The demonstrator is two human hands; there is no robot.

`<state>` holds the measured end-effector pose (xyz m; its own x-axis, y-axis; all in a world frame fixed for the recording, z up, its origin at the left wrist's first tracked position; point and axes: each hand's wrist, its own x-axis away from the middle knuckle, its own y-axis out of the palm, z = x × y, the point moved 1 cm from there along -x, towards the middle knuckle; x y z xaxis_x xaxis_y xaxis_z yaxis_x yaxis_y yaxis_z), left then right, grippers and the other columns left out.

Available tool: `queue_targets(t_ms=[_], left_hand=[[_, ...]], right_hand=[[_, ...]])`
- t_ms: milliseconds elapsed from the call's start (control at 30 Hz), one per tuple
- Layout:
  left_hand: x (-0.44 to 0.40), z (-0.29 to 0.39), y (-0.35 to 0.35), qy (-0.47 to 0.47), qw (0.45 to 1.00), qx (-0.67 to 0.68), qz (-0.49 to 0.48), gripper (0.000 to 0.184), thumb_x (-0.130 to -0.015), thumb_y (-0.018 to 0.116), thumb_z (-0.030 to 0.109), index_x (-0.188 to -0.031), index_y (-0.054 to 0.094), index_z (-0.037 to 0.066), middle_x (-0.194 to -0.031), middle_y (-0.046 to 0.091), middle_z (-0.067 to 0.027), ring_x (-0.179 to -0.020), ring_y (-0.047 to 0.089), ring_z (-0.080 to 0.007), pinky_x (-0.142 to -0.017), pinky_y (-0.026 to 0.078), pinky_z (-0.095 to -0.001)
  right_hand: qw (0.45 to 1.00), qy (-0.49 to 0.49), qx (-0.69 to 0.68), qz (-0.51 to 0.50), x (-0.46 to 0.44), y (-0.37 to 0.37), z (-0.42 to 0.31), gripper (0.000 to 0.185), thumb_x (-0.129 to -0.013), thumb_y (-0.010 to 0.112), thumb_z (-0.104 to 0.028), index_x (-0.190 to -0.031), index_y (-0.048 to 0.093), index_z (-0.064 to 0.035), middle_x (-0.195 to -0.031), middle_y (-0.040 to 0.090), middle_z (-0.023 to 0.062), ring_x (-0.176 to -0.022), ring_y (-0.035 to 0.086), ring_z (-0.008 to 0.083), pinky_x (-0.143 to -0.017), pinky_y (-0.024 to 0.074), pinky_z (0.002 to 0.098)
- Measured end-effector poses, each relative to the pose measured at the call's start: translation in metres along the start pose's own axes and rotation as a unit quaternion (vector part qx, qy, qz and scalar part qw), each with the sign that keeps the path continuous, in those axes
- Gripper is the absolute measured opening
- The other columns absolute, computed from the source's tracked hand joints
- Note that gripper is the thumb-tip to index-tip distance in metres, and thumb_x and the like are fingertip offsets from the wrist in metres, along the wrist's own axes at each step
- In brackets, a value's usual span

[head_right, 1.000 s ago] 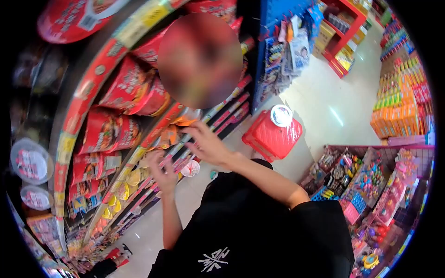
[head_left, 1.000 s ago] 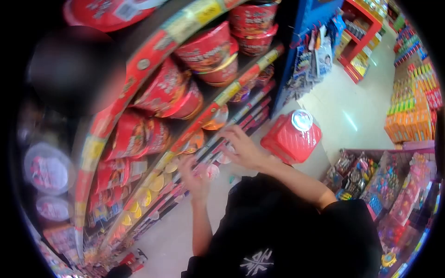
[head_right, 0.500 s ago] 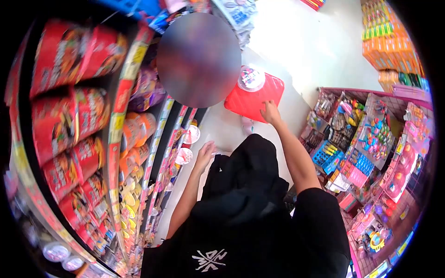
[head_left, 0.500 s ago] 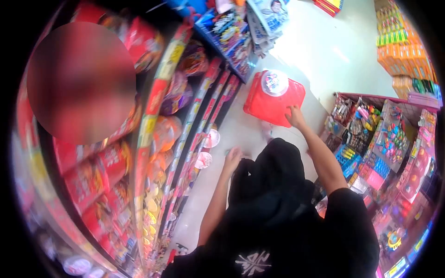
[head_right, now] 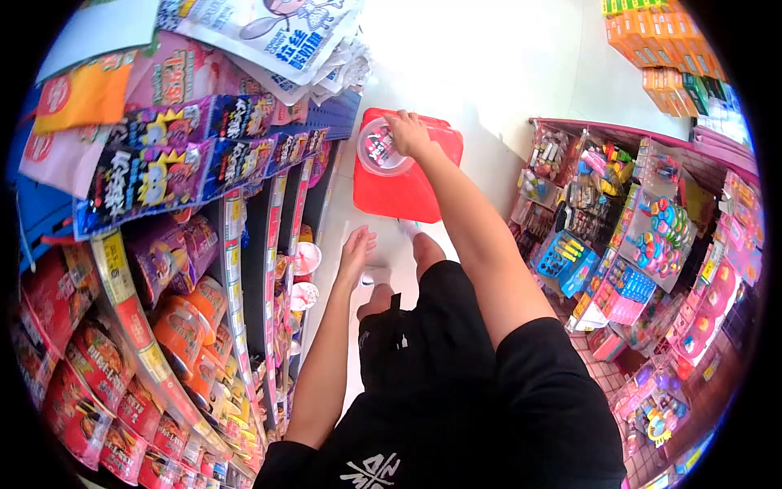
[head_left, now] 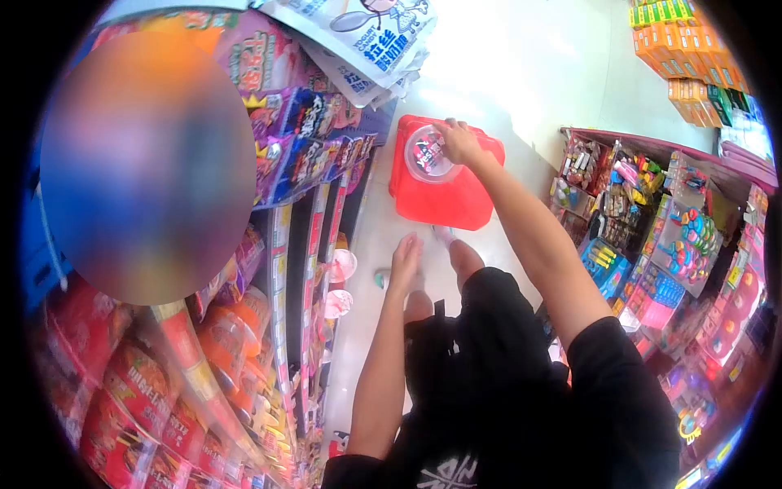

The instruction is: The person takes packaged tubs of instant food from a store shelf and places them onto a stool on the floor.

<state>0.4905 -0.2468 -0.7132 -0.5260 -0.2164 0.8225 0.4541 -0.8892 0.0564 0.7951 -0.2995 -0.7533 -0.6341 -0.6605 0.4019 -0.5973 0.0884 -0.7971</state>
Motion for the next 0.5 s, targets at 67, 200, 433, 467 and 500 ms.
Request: queue_targets(t_ms=[67,200,433,467,500], left_hand=[[-0.006,0.002,0.005,-0.024,1.0,0.015,0.001,0.05,-0.095,0.045,0.037,-0.135,0.036,0.009,-0.127,0.05,-0.0132,-0.113,0.05,-0.024,-0.091,0.041,-0.0364],[-0.021,0.01,0.016,-0.066,0.997,0.043,0.002,0.059,-0.093,0.047,0.041,-0.14,0.029,0.01,-0.136,0.04,-0.0134,-0.117,0.048,-0.0274,-0.093,0.04,-0.0395],[-0.037,-0.008,0.024,-0.105,0.986,0.131,-0.008,0.074,-0.09,0.052,0.044,-0.144,0.014,0.01,-0.146,0.024,-0.0156,-0.124,0.041,-0.0328,-0.1,0.035,-0.0449],[-0.035,-0.01,0.026,-0.108,0.984,0.141,-0.005,0.076,-0.09,0.053,0.045,-0.144,0.013,0.01,-0.146,0.024,-0.0163,-0.124,0.041,-0.0329,-0.1,0.035,-0.045],[-0.03,-0.006,0.028,-0.111,0.982,0.151,-0.002,0.077,-0.089,0.053,0.045,-0.144,0.012,0.01,-0.146,0.023,-0.0171,-0.124,0.041,-0.0331,-0.101,0.034,-0.0452]], right_hand=[[0.999,0.019,-0.032,-0.034,0.007,0.004,0.001,0.066,-0.073,0.065,-0.006,-0.133,0.04,-0.0163,-0.128,0.042,0.0175,-0.117,0.042,0.0395,-0.094,0.0424,0.0473],[0.994,-0.007,-0.107,-0.035,0.028,0.022,0.018,0.069,-0.07,0.063,0.001,-0.133,0.039,-0.0155,-0.118,0.047,0.0214,-0.108,0.049,0.0408,-0.09,0.0449,0.0456],[0.977,-0.06,-0.196,-0.058,0.1,0.075,0.029,0.068,-0.063,0.063,0.006,-0.127,0.045,-0.0087,-0.105,0.049,0.0243,-0.1,0.052,0.0412,-0.087,0.0448,0.0435],[0.98,-0.017,-0.199,-0.008,0.11,0.08,0.028,0.062,-0.063,0.063,0.005,-0.122,0.047,-0.0065,-0.103,0.05,0.0236,-0.098,0.052,0.0405,-0.085,0.0446,0.0432],[0.978,0.024,-0.201,0.042,0.119,0.091,0.03,0.057,-0.063,0.064,0.004,-0.117,0.05,-0.0043,-0.1,0.051,0.023,-0.096,0.052,0.0397,-0.084,0.0444,0.0429]])
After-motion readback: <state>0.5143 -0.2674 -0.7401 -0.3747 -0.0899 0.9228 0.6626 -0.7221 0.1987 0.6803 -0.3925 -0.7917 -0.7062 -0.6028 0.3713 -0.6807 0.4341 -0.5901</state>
